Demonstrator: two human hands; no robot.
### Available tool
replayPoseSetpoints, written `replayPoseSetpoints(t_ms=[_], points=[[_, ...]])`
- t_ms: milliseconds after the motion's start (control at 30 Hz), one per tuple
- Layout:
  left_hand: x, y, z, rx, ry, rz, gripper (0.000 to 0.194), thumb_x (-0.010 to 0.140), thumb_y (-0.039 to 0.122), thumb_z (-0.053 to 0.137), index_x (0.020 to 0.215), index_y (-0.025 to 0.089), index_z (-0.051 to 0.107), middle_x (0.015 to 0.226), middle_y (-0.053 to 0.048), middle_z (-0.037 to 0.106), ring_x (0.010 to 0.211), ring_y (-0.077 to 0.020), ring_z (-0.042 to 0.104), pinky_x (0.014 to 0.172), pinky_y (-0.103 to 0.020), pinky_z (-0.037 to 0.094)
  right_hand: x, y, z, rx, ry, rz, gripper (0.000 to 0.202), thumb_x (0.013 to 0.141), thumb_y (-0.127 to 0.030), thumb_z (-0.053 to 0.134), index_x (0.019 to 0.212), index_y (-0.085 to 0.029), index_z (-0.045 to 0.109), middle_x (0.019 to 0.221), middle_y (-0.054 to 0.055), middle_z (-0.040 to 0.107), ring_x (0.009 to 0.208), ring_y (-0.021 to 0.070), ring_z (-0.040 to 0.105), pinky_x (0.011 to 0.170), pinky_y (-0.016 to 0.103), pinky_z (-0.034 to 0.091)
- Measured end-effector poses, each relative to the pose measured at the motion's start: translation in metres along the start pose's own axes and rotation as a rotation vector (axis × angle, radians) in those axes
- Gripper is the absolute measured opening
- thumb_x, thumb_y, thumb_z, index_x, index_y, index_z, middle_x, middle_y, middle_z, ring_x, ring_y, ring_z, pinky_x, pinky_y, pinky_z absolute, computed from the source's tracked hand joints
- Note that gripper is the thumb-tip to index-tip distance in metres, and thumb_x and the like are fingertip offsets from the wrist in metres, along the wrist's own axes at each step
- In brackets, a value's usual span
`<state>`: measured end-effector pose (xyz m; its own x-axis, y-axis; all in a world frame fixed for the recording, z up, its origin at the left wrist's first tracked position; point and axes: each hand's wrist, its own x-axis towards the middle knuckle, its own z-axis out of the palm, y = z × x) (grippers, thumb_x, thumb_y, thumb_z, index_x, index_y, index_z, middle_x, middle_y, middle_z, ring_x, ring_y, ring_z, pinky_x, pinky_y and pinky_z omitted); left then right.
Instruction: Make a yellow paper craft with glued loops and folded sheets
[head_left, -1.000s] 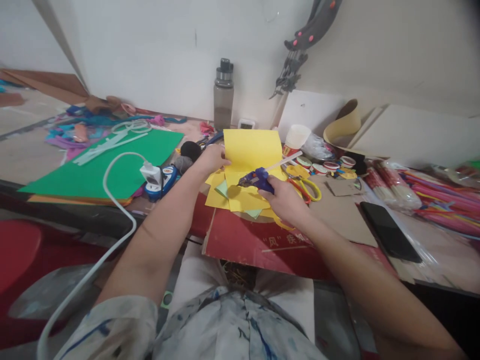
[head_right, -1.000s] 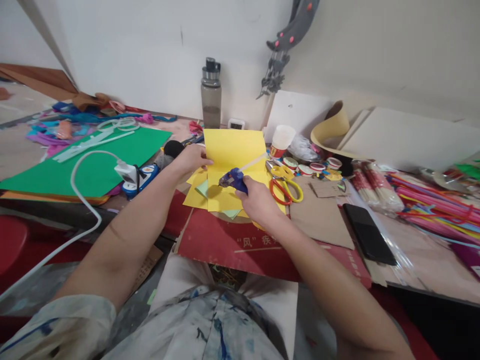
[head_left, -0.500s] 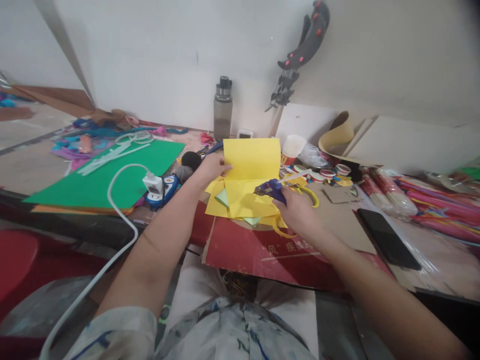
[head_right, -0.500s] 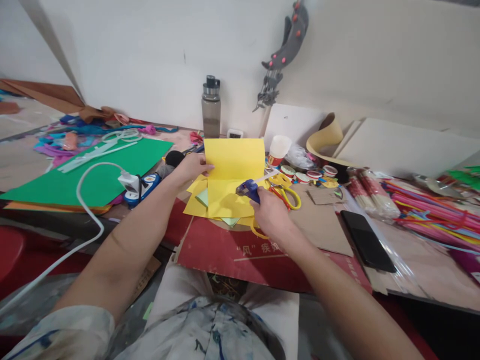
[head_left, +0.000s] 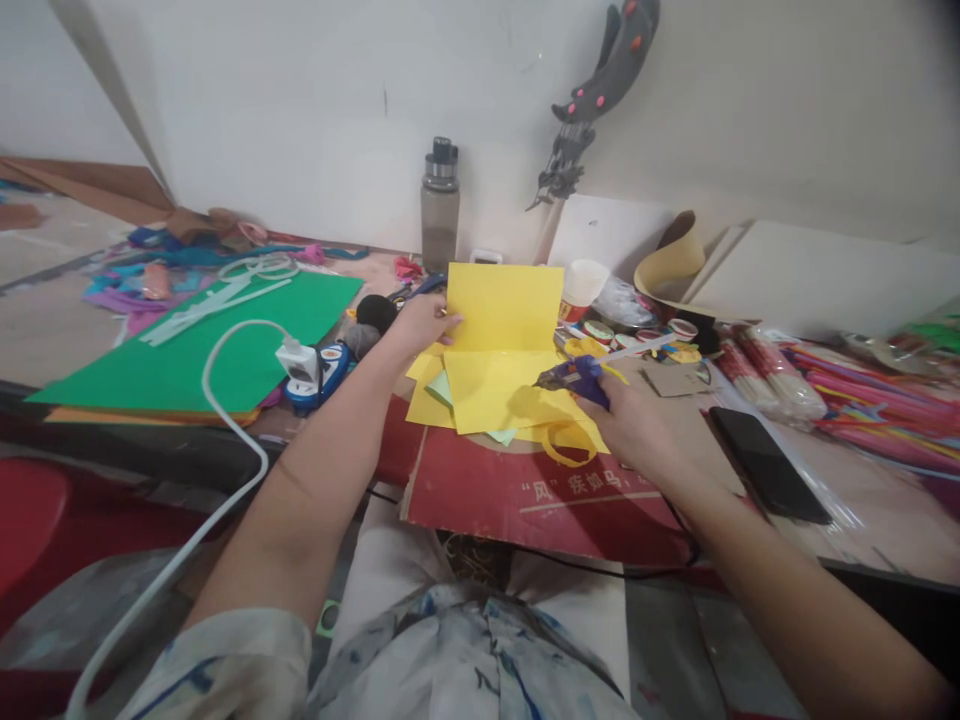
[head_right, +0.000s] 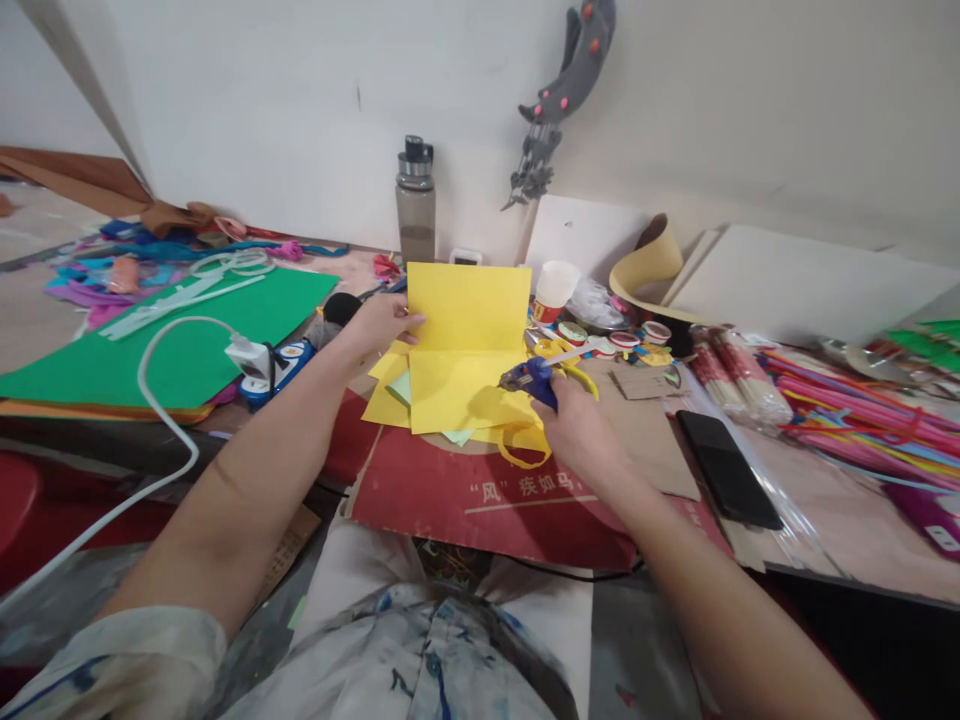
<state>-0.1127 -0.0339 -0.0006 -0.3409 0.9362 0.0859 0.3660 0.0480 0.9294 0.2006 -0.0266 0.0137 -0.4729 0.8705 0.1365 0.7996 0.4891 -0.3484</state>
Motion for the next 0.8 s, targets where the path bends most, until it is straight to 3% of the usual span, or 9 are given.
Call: replayPoseSetpoints(t_ms=[167,300,500,800], points=[[0.001,-0.003,-0.002,-0.009,0.013,0.023,0.018,0.078,0.023,0.073,0.091,0.012,0.073,0.094,-0.011,0.073,0.075,-0.0174,0.07,0.066,-0.03,0.061,-0.006,0.002,-0.003,-0.006,-0.024,-0.001,0.022,0.092,-0.028,0.051,0.106,-0.014,0.061,0.1,0.013,0.069,0.087,0.023,0.063,0.071,0.029,0.042],[0.001,-0.003,-0.006,-0.002,-0.01,0.026,0.016,0.08,0.019,0.068,0.093,0.011,0.073,0.092,-0.01,0.074,0.075,-0.0171,0.07,0.063,-0.026,0.059,0.007,-0.008,0.004,-0.023,-0.024,0.034,0.022,0.091,-0.029,0.053,0.106,-0.014,0.062,0.101,0.014,0.07,0.091,0.0241,0.064,0.073,0.028,0.043],[0.004,-0.007,-0.013,0.052,0.052,0.042,0.016,0.078,0.021,0.07,0.09,0.011,0.073,0.09,-0.011,0.074,0.069,-0.0169,0.07,0.063,-0.029,0.06,0.03,-0.024,0.019,-0.028,-0.004,-0.009,0.027,0.09,-0.028,0.054,0.113,-0.015,0.061,0.102,0.013,0.071,0.092,0.0243,0.065,0.076,0.029,0.044],[0.003,-0.001,-0.014,0.055,0.085,0.001,0.014,0.079,0.018,0.069,0.09,0.01,0.072,0.092,-0.01,0.074,0.072,-0.0168,0.071,0.064,-0.025,0.059,0.015,-0.004,0.002,-0.028,-0.026,0.023,0.028,0.09,-0.031,0.053,0.11,-0.014,0.063,0.1,0.014,0.071,0.089,0.0247,0.064,0.073,0.029,0.044]])
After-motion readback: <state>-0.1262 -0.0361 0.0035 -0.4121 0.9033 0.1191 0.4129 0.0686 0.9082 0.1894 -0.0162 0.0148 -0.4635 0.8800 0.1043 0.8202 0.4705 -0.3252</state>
